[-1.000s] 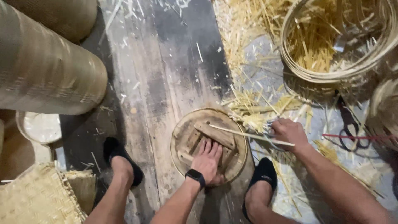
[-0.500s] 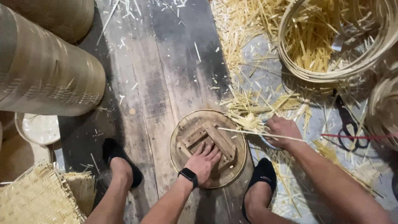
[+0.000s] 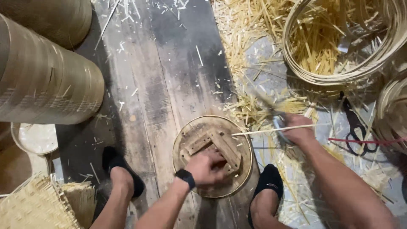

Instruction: Trimming excess material from woven bamboo squares fitted onto circular hoops to manufacture tray components.

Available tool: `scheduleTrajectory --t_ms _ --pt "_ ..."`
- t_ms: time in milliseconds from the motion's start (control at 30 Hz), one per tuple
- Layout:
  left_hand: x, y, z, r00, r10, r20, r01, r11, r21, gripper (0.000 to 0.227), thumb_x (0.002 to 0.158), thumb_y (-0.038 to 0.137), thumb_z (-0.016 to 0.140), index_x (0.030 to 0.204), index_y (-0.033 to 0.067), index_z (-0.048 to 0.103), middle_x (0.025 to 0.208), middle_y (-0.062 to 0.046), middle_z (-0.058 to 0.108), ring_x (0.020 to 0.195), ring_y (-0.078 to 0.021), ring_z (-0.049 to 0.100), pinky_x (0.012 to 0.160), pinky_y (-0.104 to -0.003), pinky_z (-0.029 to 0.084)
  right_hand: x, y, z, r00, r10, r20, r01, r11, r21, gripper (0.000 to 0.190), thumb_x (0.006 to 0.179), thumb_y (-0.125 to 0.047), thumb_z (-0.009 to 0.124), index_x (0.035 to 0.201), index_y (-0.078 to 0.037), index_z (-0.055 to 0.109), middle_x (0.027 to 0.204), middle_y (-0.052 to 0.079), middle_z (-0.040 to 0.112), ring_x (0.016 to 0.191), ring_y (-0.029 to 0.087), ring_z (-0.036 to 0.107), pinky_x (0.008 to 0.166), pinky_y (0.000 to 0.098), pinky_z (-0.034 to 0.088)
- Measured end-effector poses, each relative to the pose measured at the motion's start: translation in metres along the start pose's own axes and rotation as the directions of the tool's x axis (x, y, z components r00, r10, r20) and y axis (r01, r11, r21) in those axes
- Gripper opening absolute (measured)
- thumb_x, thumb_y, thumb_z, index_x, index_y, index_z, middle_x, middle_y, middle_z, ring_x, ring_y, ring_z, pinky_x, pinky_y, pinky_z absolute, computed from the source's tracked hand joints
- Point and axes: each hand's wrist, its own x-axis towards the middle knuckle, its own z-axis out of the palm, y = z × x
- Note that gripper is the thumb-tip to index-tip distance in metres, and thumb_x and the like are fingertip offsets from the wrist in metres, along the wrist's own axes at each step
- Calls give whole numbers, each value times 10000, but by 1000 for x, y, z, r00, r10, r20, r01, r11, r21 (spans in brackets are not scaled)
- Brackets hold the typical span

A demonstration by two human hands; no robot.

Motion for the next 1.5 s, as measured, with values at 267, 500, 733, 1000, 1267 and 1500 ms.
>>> scheduleTrajectory --t_ms 267,500,733,1000,1267,1500 --pt "119 -72 -29 806 43 -590 -78 996 -35 261 934 314 708 1014 79 789 1040 -155 753 1005 -359 679 894 -445 541 -58 -5 42 950 267 159 -293 941 168 358 796 -357 779 993 -60 752 863 130 731 737 232 681 682 403 603" --pt "159 -53 -38 917 -365 -160 314 908 -276 476 670 606 834 828 156 831 832 -96 778 830 -273 744 847 -418 554 -71 -67 121 990 18 143 -122 629 768 287 887 -284 798 957 -12 739 767 89 757 665 130 640 627 330 556" --pt "160 -71 -1 865 -375 -333 323 924 -203 480 635 611 872 791 158 832 781 -70 783 781 -247 731 795 -426 526 -71 -71 104 913 123 388 -401 446 800 293 860 -238 823 816 41 744 666 109 698 530 144 640 501 302 539" --pt "75 -148 -60 766 -643 -17 611 736 -293 492 968 543 679 994 77 838 875 -126 800 795 -230 753 740 -383 601 -53 18 28 993 114 13 2 -127 992 325 979 -314 502 1173 -75 607 1034 67 708 855 170 699 653 331 595" --pt "36 -192 -25 687 -726 37 422 356 -834 205 756 181 894 881 28 840 837 -62 812 725 -159 705 657 -326 567 -99 -50 75 920 101 379 -391 329 860 299 939 -240 671 1107 4 713 842 127 726 669 188 681 580 351 582" --pt "19 -232 57 604 -720 -342 301 604 -738 237 847 301 839 910 74 817 827 -41 794 729 -134 680 660 -305 541 -137 -74 109 853 29 520 -506 283 814 326 915 -146 698 1167 27 585 844 176 741 696 199 709 617 340 611"
